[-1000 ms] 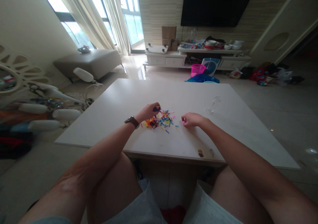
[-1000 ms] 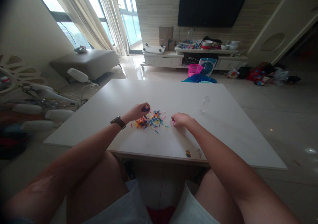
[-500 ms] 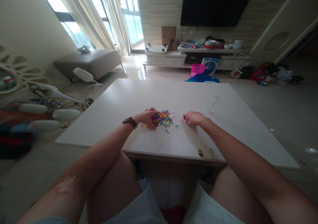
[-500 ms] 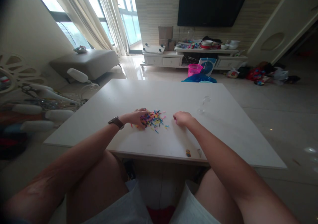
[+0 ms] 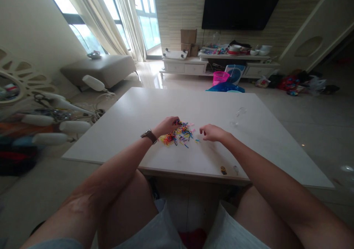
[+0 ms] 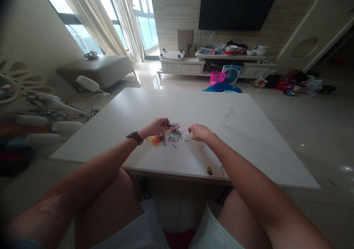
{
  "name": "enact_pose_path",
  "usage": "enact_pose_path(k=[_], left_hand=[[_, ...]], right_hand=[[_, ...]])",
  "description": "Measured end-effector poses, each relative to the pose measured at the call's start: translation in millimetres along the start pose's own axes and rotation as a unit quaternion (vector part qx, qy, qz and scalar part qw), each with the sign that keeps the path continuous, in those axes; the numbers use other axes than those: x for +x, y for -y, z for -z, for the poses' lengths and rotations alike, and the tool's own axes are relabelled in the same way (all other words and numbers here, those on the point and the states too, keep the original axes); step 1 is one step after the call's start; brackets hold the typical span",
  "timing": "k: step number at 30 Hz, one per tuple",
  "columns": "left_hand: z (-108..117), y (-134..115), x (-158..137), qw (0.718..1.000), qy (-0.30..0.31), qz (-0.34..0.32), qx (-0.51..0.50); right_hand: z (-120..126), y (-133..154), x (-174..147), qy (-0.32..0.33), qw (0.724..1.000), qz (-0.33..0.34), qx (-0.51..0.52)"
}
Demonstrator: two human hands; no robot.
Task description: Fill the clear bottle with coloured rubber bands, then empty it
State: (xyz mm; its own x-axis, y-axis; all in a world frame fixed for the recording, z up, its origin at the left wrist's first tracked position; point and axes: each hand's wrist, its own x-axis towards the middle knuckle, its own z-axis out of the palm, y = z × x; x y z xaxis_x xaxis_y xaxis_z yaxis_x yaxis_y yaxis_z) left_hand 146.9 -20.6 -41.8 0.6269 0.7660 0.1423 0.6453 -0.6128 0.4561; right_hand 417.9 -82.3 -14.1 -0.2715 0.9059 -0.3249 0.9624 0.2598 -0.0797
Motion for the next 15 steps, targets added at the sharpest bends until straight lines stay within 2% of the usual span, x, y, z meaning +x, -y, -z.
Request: enact_pose_path(k=[3, 6, 11, 15], left_hand=[[15, -1, -3, 0.999, -0.022, 0.021, -0.021], [25, 2, -5, 0.999, -0.007, 0.020, -0.037], [31, 15, -9, 0.996, 0.047, 0.057, -0.040], [30, 35, -17, 0.983, 0.129, 0.128, 0.035]], right_hand=[[-5, 0, 1, 0.032, 0.999, 0.011, 0.011], [-6, 0, 1, 0.049, 0.999, 0.014, 0.016], [-4, 5, -1, 0.063, 0.997, 0.021, 0.029], [-9, 8, 0, 0.069, 0.997, 0.020, 0.041]])
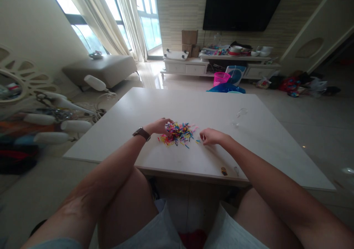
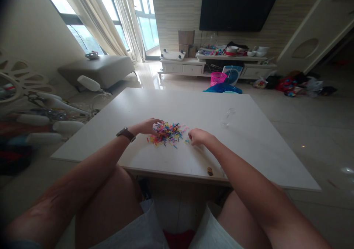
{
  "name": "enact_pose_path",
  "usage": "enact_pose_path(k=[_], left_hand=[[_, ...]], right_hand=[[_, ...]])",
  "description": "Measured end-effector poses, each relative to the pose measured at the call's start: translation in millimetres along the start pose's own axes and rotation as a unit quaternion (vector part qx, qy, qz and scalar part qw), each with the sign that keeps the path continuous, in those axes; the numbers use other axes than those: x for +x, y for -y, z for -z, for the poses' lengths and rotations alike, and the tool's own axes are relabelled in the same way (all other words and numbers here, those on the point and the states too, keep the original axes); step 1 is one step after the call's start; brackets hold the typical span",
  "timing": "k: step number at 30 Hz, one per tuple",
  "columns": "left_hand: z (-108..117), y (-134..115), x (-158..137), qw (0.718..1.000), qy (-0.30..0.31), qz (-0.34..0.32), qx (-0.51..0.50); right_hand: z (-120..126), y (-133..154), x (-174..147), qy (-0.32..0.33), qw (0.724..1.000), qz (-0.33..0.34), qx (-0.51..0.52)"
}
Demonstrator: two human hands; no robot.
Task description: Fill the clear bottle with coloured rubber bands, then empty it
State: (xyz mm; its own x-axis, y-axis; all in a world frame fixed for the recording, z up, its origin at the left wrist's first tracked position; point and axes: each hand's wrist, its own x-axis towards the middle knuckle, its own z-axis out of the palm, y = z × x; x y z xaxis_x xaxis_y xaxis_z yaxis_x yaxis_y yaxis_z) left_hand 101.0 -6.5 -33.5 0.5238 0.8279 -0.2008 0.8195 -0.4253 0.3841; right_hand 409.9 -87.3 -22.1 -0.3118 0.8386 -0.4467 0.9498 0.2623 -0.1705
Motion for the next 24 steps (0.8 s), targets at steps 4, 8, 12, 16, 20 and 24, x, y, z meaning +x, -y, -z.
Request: enact_pose_path(k=[4, 8, 12, 16, 20, 24], left_hand=[[-10, 20, -2, 0.993, 0.080, 0.081, 0.028], [-22, 23, 6, 0.995, 0.074, 0.014, -0.070], [-25, 12, 14, 0.986, 0.035, -0.047, -0.158], [-15, 3, 13, 0.985, -0.050, -0.039, -0.162], [-10, 7, 13, 0.986, -0.134, 0.014, -0.095], [-18, 12, 18, 0.988, -0.071, 0.044, -0.133]], right_hand=[[-11, 3, 7, -0.034, 0.999, -0.003, 0.015], [-22, 13, 17, -0.078, 0.995, 0.027, 0.051], [-26, 26, 25, -0.139, 0.983, 0.050, 0.111], [-24, 29, 36, -0.218, 0.960, 0.021, 0.174], [-30, 21, 51, -0.275, 0.932, -0.047, 0.230], [-44, 24, 65, -0.269, 0.918, -0.068, 0.283]])
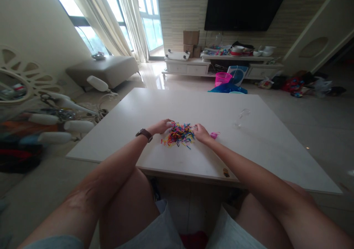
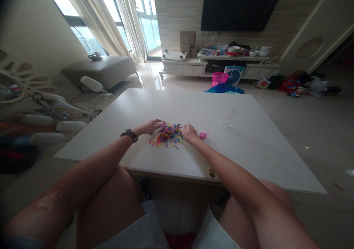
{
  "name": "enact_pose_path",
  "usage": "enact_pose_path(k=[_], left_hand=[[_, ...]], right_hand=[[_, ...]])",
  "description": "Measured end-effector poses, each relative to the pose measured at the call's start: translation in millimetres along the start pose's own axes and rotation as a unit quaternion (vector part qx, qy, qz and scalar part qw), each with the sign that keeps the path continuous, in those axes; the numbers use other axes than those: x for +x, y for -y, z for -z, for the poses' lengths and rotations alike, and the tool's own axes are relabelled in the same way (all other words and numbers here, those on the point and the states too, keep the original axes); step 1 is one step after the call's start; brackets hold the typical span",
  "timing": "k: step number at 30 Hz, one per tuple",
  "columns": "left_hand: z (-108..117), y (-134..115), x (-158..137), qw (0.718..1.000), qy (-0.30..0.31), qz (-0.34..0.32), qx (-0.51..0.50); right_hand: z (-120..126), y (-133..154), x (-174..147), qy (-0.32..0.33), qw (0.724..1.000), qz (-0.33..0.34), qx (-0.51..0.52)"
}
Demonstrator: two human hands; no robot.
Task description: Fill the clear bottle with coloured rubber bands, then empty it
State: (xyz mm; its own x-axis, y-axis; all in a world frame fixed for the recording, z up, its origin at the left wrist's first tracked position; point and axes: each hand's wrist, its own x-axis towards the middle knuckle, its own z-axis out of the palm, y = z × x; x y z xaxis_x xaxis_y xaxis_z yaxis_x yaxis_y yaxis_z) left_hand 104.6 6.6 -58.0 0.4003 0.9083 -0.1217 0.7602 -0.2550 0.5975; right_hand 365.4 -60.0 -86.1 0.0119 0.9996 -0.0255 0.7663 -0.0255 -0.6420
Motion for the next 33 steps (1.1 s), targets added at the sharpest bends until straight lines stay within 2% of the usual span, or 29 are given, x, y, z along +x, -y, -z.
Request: enact_pose_path(k=[5, 7, 12, 14, 17, 21, 27, 33], left_hand=[[-11, 0, 7, 0.995, 0.029, -0.016, -0.092], [-12, -2, 8, 0.993, 0.030, -0.014, -0.111], [-11, -7, 5, 0.999, -0.012, -0.015, -0.050], [-14, -9, 4, 0.999, -0.042, -0.026, -0.003], [-23, -11, 6, 0.996, -0.064, -0.050, 0.030], [-35, -14, 9, 0.998, -0.031, -0.058, 0.013], [-33, -22, 6, 0.997, -0.024, -0.045, -0.058], [-25, -22, 5, 0.994, -0.098, -0.015, -0.038]], right_hand=[[-20, 16, -4, 0.046, 0.994, 0.052, 0.081], [-20, 20, -4, 0.038, 0.991, 0.062, 0.116], [-8, 9, 1, -0.023, 0.990, 0.007, 0.140], [-6, 4, 2, -0.019, 0.990, -0.012, 0.142], [-10, 7, 1, 0.014, 0.987, -0.005, 0.161], [-17, 20, 0, 0.065, 0.979, 0.029, 0.191], [-10, 15, 3, 0.016, 0.981, 0.008, 0.191], [-7, 7, 6, 0.011, 0.984, -0.016, 0.177]])
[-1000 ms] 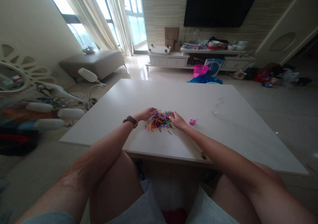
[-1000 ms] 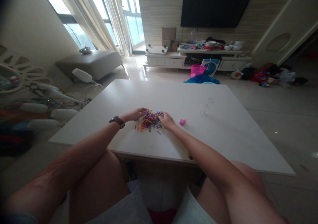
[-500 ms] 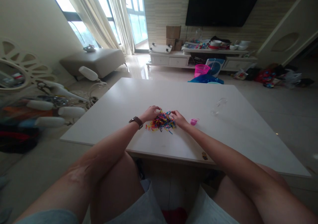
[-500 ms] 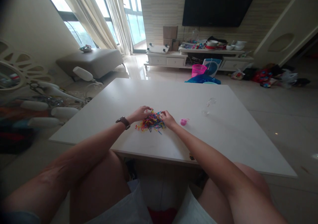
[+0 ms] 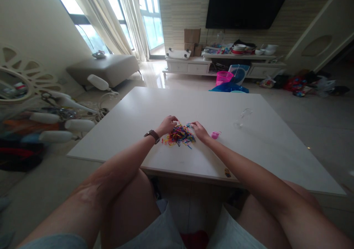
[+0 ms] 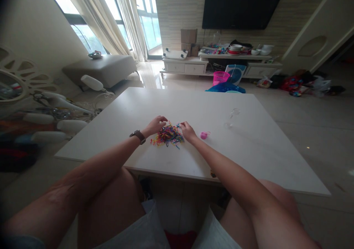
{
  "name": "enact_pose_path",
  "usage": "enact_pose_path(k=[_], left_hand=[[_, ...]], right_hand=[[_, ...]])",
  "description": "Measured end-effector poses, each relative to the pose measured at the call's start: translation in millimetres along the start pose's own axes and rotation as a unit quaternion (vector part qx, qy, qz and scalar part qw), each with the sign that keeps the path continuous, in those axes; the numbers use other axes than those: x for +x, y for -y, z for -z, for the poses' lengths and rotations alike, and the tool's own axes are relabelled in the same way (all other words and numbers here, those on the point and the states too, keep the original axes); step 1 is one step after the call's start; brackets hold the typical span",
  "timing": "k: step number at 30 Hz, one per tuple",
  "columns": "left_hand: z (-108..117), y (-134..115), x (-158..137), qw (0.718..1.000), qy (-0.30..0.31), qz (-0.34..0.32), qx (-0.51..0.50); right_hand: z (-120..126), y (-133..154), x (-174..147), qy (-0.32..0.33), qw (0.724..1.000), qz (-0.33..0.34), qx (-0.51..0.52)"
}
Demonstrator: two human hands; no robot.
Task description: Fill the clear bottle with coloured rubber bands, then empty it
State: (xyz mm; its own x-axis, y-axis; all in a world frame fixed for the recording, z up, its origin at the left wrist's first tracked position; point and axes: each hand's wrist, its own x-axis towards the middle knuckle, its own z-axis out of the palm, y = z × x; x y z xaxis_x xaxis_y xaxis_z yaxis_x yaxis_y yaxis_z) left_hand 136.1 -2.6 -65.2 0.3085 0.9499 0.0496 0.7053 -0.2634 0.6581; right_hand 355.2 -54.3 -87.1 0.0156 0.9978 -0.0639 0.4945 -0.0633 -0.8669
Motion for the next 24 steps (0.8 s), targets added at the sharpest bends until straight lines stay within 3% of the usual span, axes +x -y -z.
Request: enact_pose_path(k=[4, 9, 13, 20, 24], left_hand=[[-2, 8, 3, 0.998, 0.039, 0.032, -0.027], [-7, 8, 5, 0.990, 0.092, -0.003, -0.103], [-7, 4, 4, 0.988, 0.078, -0.008, -0.135], [3, 8, 5, 0.997, -0.015, 0.032, -0.075], [-2, 13, 6, 0.994, 0.033, 0.039, -0.093]], right_hand=[[-5, -2, 5, 0.025, 1.000, 0.000, 0.001], [-11, 2, 7, 0.072, 0.997, 0.017, 0.031], [-16, 7, 7, 0.097, 0.992, 0.037, 0.076], [-12, -5, 16, 0.006, 0.996, 0.022, 0.081], [-13, -8, 17, -0.006, 0.998, 0.025, 0.063]])
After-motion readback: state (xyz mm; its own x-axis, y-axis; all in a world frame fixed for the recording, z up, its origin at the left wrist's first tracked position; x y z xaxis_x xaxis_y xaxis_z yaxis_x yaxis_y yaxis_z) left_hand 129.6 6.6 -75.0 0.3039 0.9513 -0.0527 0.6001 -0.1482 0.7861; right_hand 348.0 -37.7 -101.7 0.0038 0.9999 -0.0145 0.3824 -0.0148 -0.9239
